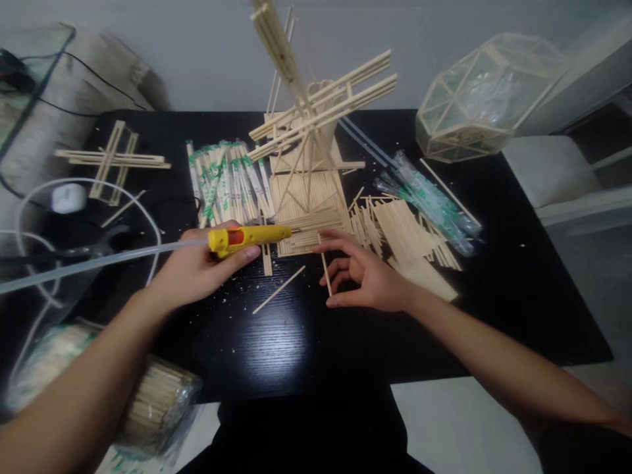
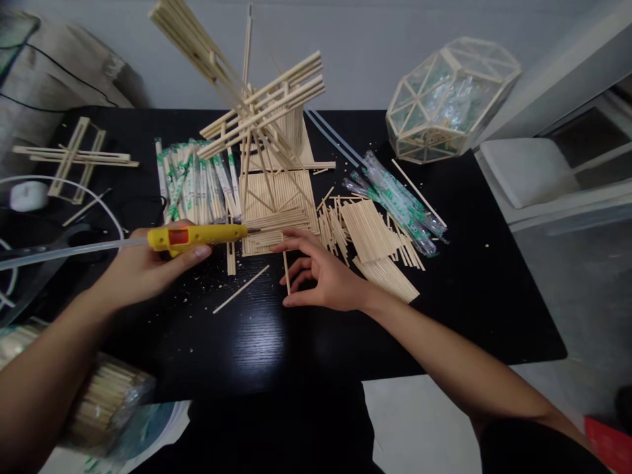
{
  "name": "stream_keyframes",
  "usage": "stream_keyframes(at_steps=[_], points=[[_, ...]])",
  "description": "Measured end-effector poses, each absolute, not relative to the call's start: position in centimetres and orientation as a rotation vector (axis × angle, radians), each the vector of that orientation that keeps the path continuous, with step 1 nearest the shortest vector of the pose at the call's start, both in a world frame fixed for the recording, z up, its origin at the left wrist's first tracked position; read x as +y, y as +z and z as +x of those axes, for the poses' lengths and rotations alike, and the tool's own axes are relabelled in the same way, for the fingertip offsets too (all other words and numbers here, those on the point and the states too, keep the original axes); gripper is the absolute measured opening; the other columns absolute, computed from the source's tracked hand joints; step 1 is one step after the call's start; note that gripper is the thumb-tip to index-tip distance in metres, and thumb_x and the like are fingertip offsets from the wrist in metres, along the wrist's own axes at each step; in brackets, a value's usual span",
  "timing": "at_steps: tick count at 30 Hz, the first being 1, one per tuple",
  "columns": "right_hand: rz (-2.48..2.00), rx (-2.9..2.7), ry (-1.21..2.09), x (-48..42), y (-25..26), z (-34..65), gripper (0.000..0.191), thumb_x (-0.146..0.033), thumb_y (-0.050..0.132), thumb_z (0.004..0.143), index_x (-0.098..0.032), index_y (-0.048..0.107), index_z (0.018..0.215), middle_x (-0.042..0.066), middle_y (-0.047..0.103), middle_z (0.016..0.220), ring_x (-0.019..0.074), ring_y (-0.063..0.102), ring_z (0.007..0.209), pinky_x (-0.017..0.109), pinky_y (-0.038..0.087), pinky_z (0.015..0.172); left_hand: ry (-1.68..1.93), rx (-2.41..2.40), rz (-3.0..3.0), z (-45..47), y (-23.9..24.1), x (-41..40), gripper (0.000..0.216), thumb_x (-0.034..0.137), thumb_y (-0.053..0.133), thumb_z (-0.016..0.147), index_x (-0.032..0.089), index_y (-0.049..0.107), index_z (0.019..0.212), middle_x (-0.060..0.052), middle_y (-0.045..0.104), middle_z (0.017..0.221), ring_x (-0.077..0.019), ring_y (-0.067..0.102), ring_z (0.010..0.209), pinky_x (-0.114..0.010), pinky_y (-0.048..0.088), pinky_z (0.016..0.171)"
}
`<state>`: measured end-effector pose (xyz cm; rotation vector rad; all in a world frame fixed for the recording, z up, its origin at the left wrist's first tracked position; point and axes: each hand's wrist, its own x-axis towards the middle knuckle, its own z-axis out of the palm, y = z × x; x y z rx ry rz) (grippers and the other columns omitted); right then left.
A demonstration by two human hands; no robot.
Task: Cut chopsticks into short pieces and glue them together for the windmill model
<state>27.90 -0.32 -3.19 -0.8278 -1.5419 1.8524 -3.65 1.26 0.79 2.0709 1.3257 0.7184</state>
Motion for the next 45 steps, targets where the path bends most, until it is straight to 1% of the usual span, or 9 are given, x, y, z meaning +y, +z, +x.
stream_keyframes(at_steps=[5,14,21,27,31,33,37,41,45], points=[[-0.805,-1.536,1.863,-0.5,-3.0,28.0,0.071,-0.016,0.087,0.073,-0.034,0.059,0.135,0.007,0.021,0.168,0.009,0.071,0.085,0.031,0.067,0.077,0.699,1.344,2.024,-3.5,0.7,1.1,0.016,0.042,0.072,0.085,0.026,0.073,0.083,-0.003,0.07,0.075,-0.0178,0.063,0.061,-0.03,0.046,0.055],[-0.782,-1.556,1.838,-0.6,-2.9,28.0,0.072,-0.015,0.084,0.077,-0.038,0.056,0.139,0.004,0.017,0.17,0.009,0.07,0.086,0.031,0.066,0.077,0.687,1.358,2.07,-3.6,0.7,1.3,0.018,0.041,0.069,0.088,0.025,0.071,0.081,-0.003,0.067,0.072,-0.0177,0.06,0.06,-0.032,0.044,0.055],[-0.889,-1.507,1.805,-0.6,-2.9,27.6,0.059,-0.017,0.076,0.084,-0.035,0.055,0.137,0.005,0.034,0.163,0.0065,0.066,0.076,0.029,0.066,0.07,0.717,1.374,1.995,-3.4,0.9,1.2,0.019,0.042,0.073,0.083,0.024,0.071,0.079,-0.002,0.063,0.067,-0.0156,0.056,0.055,-0.031,0.041,0.052],[-0.91,-1.351,1.871,-0.7,-3.3,27.3,0.079,-0.016,0.085,0.077,-0.034,0.046,0.143,0.002,0.064,0.127,0.0102,0.07,0.075,0.031,0.067,0.075,0.69,1.355,2.064,-3.6,0.8,1.1,0.021,0.043,0.069,0.087,0.024,0.069,0.08,0.0,0.064,0.067,-0.0144,0.057,0.055,-0.029,0.043,0.051],[-0.864,-1.279,1.902,-1.1,-2.9,26.9,0.098,-0.019,0.086,0.079,-0.035,0.028,0.156,-0.004,0.072,0.089,0.0168,0.074,0.078,0.036,0.067,0.076,0.617,1.358,2.133,-3.6,1.1,0.9,0.026,0.045,0.063,0.092,0.022,0.068,0.083,0.0,0.067,0.072,-0.0138,0.06,0.059,-0.027,0.047,0.055],[-0.873,-1.252,1.943,-1.3,-2.8,26.8,0.086,-0.019,0.085,0.08,-0.029,0.036,0.15,-0.002,0.075,0.086,0.0175,0.075,0.077,0.035,0.067,0.074,0.614,1.344,2.125,-3.5,1.3,0.8,0.025,0.044,0.061,0.093,0.022,0.066,0.083,0.001,0.067,0.071,-0.0136,0.06,0.06,-0.026,0.048,0.055],[-0.915,-1.219,2.0,-1.5,-2.9,26.7,0.046,-0.025,0.082,0.084,-0.02,0.056,0.121,0.004,0.078,0.087,0.0162,0.075,0.071,0.028,0.063,0.062,0.644,1.282,2.096,-3.5,1.3,0.7,0.021,0.041,0.062,0.093,0.022,0.064,0.084,0.001,0.064,0.069,-0.0133,0.059,0.059,-0.025,0.048,0.053],[-0.979,-1.251,1.994,-1.5,-2.9,26.6,0.031,-0.03,0.081,0.085,-0.019,0.062,0.107,0.004,0.077,0.088,0.0153,0.075,0.069,0.028,0.063,0.059,0.649,1.285,2.084,-3.5,1.2,0.8,0.022,0.04,0.063,0.093,0.02,0.063,0.084,0.001,0.063,0.069,-0.0129,0.059,0.059,-0.024,0.046,0.053],[-1.067,-1.353,1.876,-1.6,-2.7,26.6,0.025,-0.03,0.079,0.086,-0.017,0.066,0.102,0.008,0.075,0.107,0.0127,0.074,0.07,0.027,0.065,0.062,0.647,1.309,2.079,-3.6,1.0,0.9,0.019,0.04,0.064,0.092,0.022,0.064,0.085,0.002,0.063,0.069,-0.0133,0.059,0.059,-0.025,0.046,0.053]])
